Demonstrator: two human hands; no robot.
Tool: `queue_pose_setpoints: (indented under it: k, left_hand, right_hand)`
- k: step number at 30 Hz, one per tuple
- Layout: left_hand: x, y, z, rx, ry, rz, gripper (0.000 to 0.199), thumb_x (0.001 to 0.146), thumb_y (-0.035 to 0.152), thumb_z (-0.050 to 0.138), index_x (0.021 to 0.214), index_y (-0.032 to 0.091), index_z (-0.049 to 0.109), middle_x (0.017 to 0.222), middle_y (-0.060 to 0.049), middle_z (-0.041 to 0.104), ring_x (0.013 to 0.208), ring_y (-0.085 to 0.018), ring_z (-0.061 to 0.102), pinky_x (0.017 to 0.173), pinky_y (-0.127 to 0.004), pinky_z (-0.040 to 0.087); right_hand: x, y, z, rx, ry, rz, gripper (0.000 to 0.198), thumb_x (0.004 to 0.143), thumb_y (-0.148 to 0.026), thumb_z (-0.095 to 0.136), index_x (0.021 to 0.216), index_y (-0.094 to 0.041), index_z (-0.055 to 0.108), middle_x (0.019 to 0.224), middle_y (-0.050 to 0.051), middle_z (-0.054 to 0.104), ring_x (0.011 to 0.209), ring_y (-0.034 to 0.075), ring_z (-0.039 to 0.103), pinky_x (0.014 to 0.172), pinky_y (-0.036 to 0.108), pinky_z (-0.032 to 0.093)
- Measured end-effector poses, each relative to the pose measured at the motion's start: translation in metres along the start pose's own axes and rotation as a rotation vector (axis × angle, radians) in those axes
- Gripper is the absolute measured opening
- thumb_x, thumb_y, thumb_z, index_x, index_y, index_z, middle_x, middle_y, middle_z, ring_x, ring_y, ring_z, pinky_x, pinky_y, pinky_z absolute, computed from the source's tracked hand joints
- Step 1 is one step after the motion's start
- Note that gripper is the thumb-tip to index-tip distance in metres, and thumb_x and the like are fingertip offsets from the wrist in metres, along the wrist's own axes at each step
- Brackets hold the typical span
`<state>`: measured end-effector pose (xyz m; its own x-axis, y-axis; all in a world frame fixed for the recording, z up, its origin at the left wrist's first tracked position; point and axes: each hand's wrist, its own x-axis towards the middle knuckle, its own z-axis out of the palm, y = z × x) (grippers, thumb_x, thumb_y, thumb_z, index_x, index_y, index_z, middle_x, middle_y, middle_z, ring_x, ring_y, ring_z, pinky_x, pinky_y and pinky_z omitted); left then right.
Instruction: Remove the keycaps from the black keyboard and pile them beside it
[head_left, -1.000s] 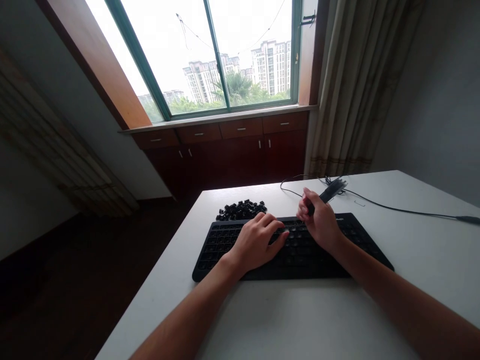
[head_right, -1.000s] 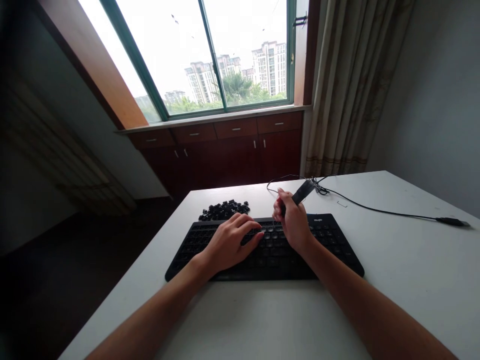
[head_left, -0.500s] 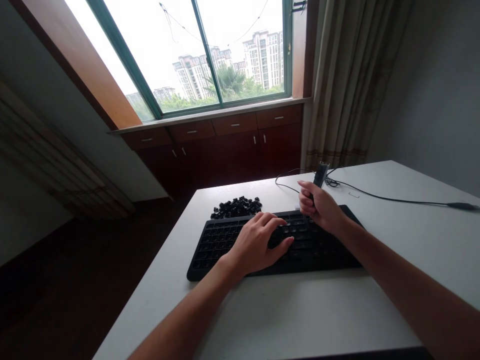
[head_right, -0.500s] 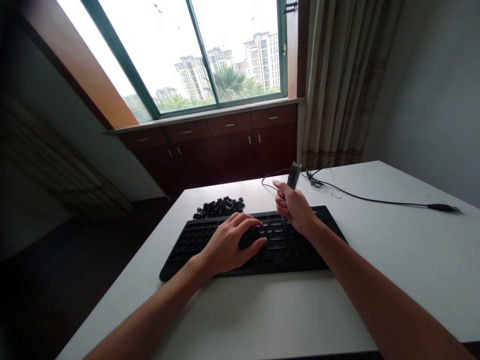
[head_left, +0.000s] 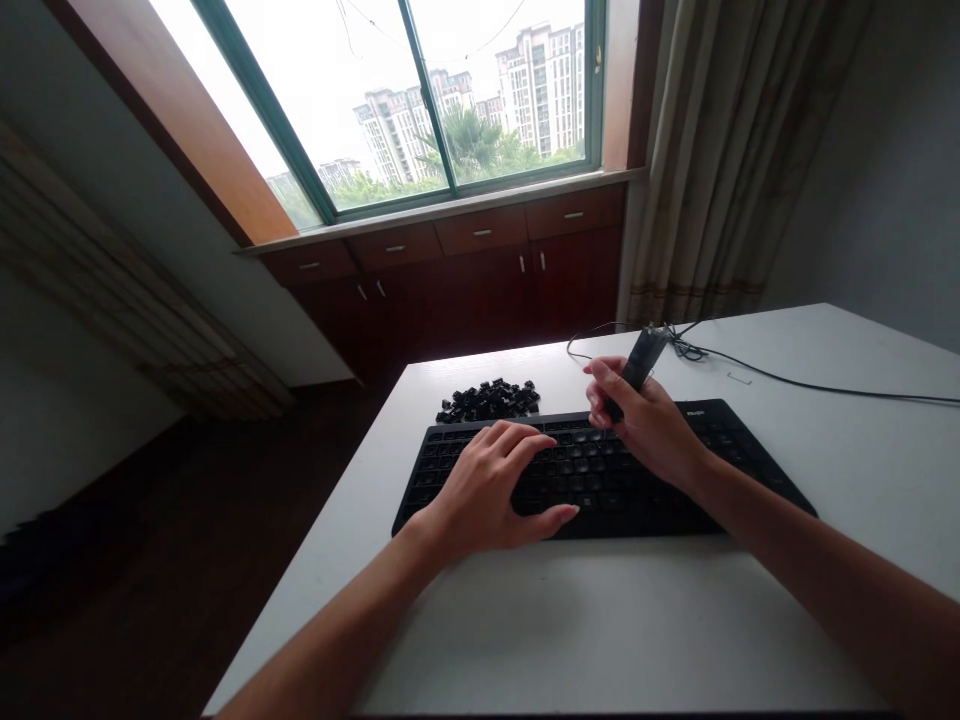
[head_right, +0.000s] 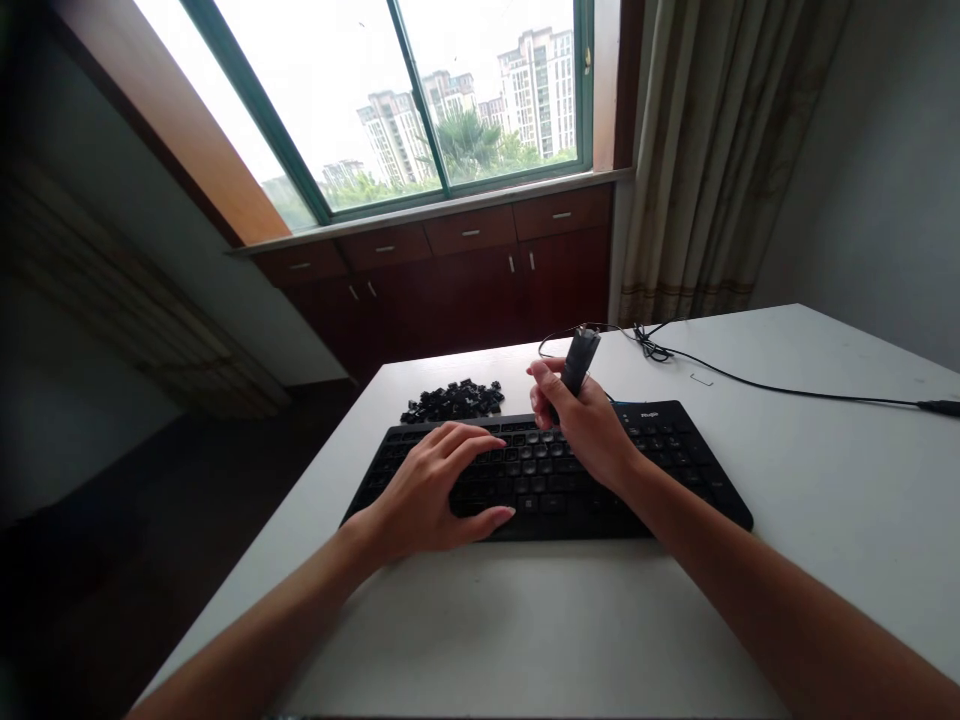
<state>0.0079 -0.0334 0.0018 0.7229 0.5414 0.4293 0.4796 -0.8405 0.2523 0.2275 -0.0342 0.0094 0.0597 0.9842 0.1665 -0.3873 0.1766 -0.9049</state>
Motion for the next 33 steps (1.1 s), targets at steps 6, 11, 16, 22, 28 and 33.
queue_pose_setpoints:
  k: [6, 11, 16, 22, 28, 33]
  left_hand:
    - [-0.010, 0.006, -0.002, -0.010, 0.080, 0.005, 0.037, 0.086, 0.049, 0.071, 0.110, 0.022, 0.065, 0.108, -0.008, 0.068, 0.100, -0.024, 0.063, 0.088, -0.042, 0.056]
    - [-0.013, 0.005, 0.003, -0.010, 0.042, 0.100, 0.025, 0.091, 0.045, 0.068, 0.101, 0.023, 0.069, 0.102, -0.006, 0.070, 0.092, -0.020, 0.064, 0.083, -0.037, 0.055]
    - [-0.014, 0.006, 0.007, 0.002, 0.005, 0.129, 0.024, 0.092, 0.045, 0.066, 0.098, 0.022, 0.072, 0.100, -0.005, 0.071, 0.088, -0.019, 0.064, 0.081, -0.036, 0.055]
    - [-0.012, 0.007, 0.006, 0.008, 0.002, 0.116, 0.031, 0.091, 0.051, 0.065, 0.099, 0.023, 0.074, 0.096, -0.005, 0.072, 0.084, -0.018, 0.065, 0.079, -0.036, 0.057]
    - [-0.013, 0.004, 0.006, -0.006, 0.001, 0.129, 0.026, 0.093, 0.045, 0.065, 0.098, 0.022, 0.075, 0.093, -0.004, 0.073, 0.081, -0.017, 0.063, 0.076, -0.035, 0.055]
    - [-0.013, 0.004, 0.006, -0.011, -0.010, 0.156, 0.021, 0.095, 0.040, 0.064, 0.102, 0.025, 0.076, 0.095, -0.003, 0.073, 0.081, -0.016, 0.062, 0.076, -0.033, 0.054]
  right_hand:
    - [-0.022, 0.005, 0.029, 0.104, -0.034, 0.169, 0.042, 0.088, -0.052, 0.070, 0.068, -0.020, 0.051, 0.057, -0.006, 0.041, 0.048, 0.008, 0.034, 0.047, 0.024, 0.032]
    - [-0.034, 0.013, 0.040, -0.016, -0.031, 0.182, 0.049, 0.087, -0.055, 0.069, 0.063, -0.021, 0.043, 0.056, -0.006, 0.039, 0.047, 0.009, 0.034, 0.046, 0.025, 0.030]
    - [-0.035, 0.016, 0.041, -0.033, -0.028, 0.188, 0.051, 0.084, -0.062, 0.068, 0.065, -0.022, 0.044, 0.058, -0.006, 0.039, 0.048, 0.009, 0.033, 0.045, 0.025, 0.029]
    - [-0.042, 0.023, 0.044, -0.090, -0.023, 0.117, 0.056, 0.088, -0.063, 0.063, 0.058, -0.022, 0.039, 0.051, -0.006, 0.033, 0.045, 0.009, 0.030, 0.043, 0.026, 0.026]
    - [-0.045, 0.029, 0.044, -0.056, 0.007, 0.003, 0.054, 0.090, -0.062, 0.062, 0.060, -0.022, 0.041, 0.053, -0.006, 0.036, 0.047, 0.009, 0.033, 0.046, 0.027, 0.028]
    - [-0.035, 0.030, 0.037, 0.067, -0.037, 0.148, 0.059, 0.091, -0.062, 0.060, 0.055, -0.022, 0.035, 0.051, -0.007, 0.028, 0.044, 0.008, 0.025, 0.043, 0.028, 0.020]
